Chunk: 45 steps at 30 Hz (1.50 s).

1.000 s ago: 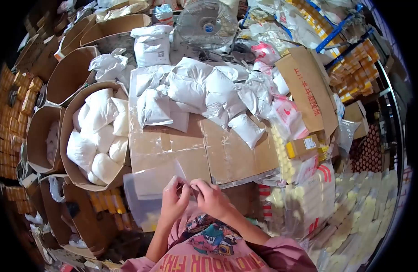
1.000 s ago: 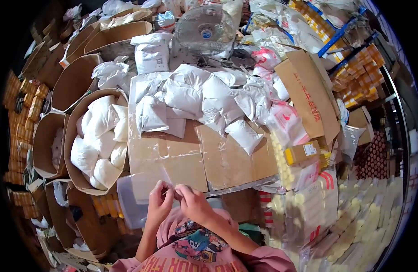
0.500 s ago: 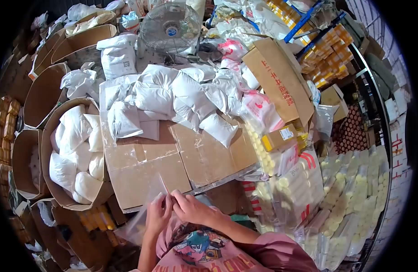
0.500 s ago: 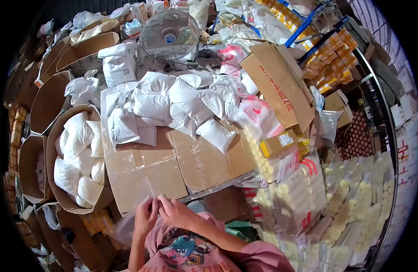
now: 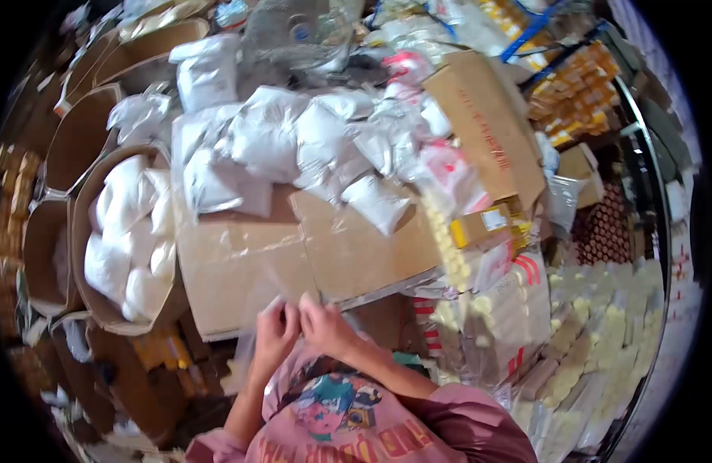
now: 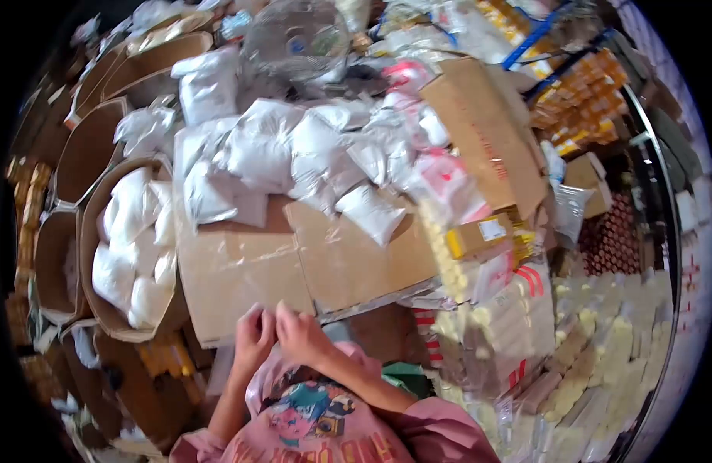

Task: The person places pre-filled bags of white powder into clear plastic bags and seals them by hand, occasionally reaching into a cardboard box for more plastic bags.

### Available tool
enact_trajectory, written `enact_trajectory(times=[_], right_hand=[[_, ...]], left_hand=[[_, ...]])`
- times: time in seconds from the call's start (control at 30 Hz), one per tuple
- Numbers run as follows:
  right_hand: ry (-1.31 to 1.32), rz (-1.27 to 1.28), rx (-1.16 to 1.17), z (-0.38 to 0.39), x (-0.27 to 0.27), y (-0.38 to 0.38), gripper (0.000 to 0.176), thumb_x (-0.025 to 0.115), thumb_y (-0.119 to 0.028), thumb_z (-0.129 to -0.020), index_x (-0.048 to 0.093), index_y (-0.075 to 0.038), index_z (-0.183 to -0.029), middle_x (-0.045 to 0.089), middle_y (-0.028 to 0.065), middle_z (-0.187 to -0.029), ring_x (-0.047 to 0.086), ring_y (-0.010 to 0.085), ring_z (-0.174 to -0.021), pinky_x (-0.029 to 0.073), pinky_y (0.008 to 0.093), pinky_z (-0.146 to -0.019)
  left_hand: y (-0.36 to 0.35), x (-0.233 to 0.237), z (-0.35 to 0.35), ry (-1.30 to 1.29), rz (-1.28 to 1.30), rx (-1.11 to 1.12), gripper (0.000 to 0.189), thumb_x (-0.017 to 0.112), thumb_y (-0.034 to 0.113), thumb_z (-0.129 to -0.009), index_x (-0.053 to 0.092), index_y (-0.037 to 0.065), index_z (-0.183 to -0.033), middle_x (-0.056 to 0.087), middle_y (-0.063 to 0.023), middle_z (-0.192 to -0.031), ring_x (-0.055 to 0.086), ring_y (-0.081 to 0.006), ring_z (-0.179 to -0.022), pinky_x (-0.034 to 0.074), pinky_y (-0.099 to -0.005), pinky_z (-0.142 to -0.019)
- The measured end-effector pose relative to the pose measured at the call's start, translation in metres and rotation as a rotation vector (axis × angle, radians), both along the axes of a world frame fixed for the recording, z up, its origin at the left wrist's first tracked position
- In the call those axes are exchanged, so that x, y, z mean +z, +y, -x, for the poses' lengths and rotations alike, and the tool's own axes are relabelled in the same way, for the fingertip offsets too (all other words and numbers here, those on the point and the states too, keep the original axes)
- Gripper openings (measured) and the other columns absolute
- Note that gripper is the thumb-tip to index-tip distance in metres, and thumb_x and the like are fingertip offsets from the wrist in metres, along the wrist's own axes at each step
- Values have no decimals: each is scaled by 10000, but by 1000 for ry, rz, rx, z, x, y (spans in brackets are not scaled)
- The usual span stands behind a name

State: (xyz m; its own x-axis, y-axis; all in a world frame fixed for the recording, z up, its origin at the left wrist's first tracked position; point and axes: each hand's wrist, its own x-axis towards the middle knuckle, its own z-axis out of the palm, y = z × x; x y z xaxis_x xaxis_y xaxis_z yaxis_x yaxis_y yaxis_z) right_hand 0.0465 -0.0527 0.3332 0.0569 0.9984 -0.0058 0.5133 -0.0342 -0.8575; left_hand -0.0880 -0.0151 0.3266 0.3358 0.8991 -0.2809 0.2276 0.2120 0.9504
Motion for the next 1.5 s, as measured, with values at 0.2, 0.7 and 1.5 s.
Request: enact_trajectory(times=[0.2, 0.7, 1.5], right_hand=[[47, -16, -54, -6, 6, 5, 110, 527, -83, -885, 461, -32, -813, 537, 236, -637, 569, 446, -654, 422, 493, -500], [162, 165, 392, -37, 25, 14, 130, 486, -121, -921, 438, -8, -964, 546, 281, -720, 559, 475, -735, 430, 485, -563], [-455, 355, 35, -43, -9, 11, 123, 517, -124, -892, 506, -4, -915, 613, 276, -710, 619, 465, -721, 498, 535, -584]], left_hand=[[-4, 2, -12, -251, 169, 91, 264, 534, 146, -952, 505, -14, -745, 480, 31, -647, 430, -23, -627, 372, -221, -495], [-5, 7, 10, -395, 310, -169, 245, 433, 145, -1005, 514, -2, -826, 466, 37, -703, 403, -49, -624, 363, -215, -548], [5, -17, 30, 379, -35, -265, 385, 561, 293, -861, 603, -69, -738, 571, -283, -690, 590, -431, -631, 465, -461, -592]])
